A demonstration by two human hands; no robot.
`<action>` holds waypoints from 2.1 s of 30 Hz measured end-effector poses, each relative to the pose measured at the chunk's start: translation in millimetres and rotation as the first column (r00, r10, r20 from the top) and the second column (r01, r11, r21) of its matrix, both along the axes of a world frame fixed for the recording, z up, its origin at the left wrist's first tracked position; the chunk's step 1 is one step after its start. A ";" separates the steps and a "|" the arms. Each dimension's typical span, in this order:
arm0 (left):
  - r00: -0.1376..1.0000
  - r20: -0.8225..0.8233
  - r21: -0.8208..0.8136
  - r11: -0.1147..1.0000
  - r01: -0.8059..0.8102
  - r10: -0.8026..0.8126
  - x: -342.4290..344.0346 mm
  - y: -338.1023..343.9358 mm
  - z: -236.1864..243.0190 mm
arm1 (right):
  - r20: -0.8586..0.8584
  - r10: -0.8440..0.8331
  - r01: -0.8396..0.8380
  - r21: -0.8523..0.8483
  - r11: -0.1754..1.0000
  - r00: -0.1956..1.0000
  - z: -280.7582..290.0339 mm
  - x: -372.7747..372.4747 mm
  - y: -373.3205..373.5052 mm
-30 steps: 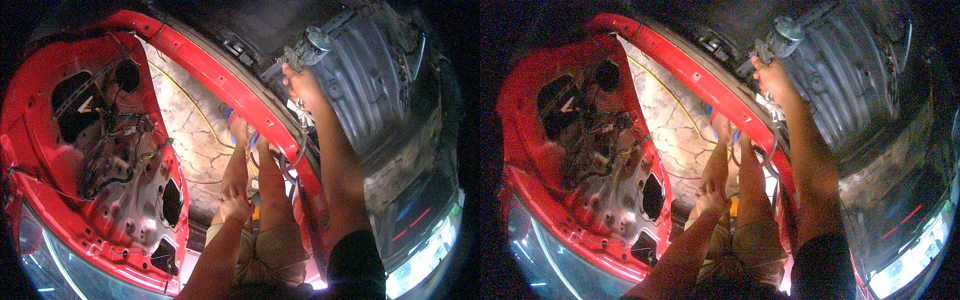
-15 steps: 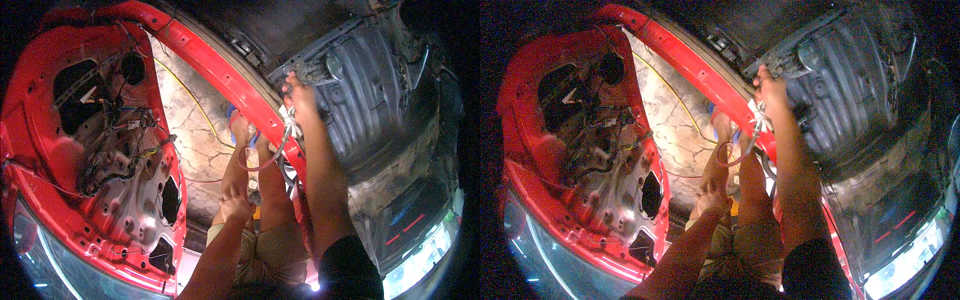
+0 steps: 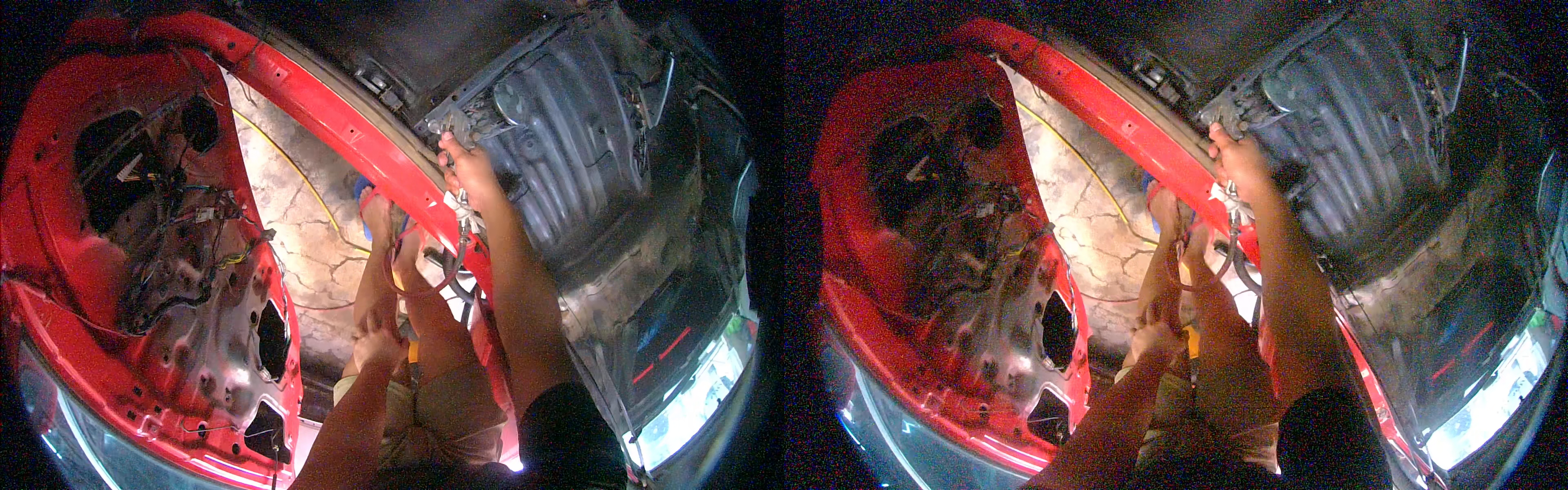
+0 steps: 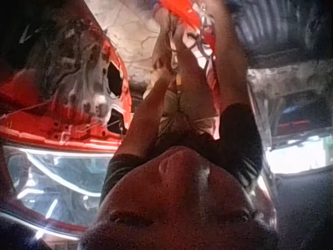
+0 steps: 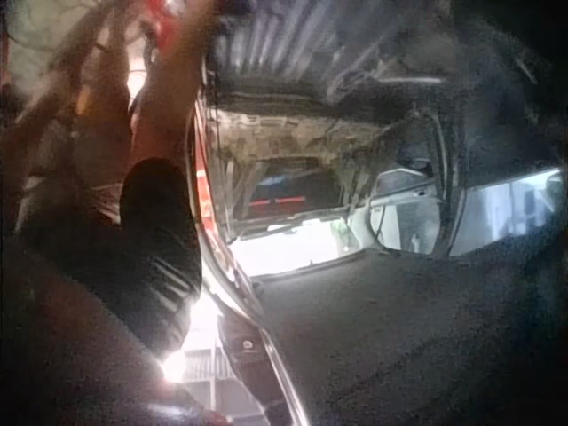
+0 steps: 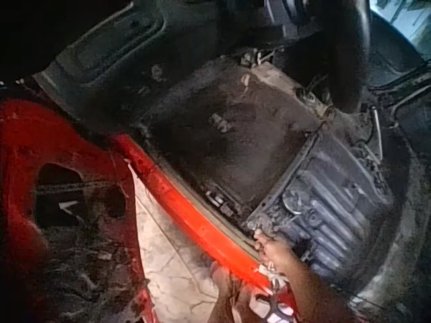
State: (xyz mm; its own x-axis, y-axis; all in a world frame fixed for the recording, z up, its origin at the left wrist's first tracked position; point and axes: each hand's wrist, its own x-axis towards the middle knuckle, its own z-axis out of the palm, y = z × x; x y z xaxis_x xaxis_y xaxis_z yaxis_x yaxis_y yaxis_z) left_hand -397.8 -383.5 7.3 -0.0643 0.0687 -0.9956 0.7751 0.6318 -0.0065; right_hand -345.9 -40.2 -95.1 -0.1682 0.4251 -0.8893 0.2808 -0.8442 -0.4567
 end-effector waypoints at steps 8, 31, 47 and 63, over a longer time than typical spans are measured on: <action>0.996 -0.021 -0.022 0.996 0.085 -0.086 13.7 -5.1 8.1 | 0.215 -0.063 0.038 0.117 0.992 0.975 -11.0 21.0 -0.2; 0.962 -0.057 -0.103 0.960 0.262 -0.268 37.1 -26.5 -1.8 | 0.067 0.055 -0.075 0.353 0.933 0.996 16.7 72.2 32.1; 0.976 0.024 -0.198 0.955 0.219 -0.218 1.1 -16.8 -11.7 | 0.170 0.084 -0.146 0.389 0.910 0.982 4.5 33.1 162.0; 0.979 0.012 -0.151 0.967 0.204 -0.205 -9.3 -14.2 -12.0 | 0.263 0.015 -0.138 0.454 0.880 0.965 -16.8 12.9 156.4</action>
State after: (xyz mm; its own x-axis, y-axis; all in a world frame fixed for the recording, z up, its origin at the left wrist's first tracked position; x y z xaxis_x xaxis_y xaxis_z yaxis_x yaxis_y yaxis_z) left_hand -407.1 -397.8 -4.7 -0.0680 -0.0696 -0.9953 0.8876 0.4513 -0.0922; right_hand -333.0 116.2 -111.9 -0.0211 0.7936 -0.6081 0.4895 -0.5221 -0.6984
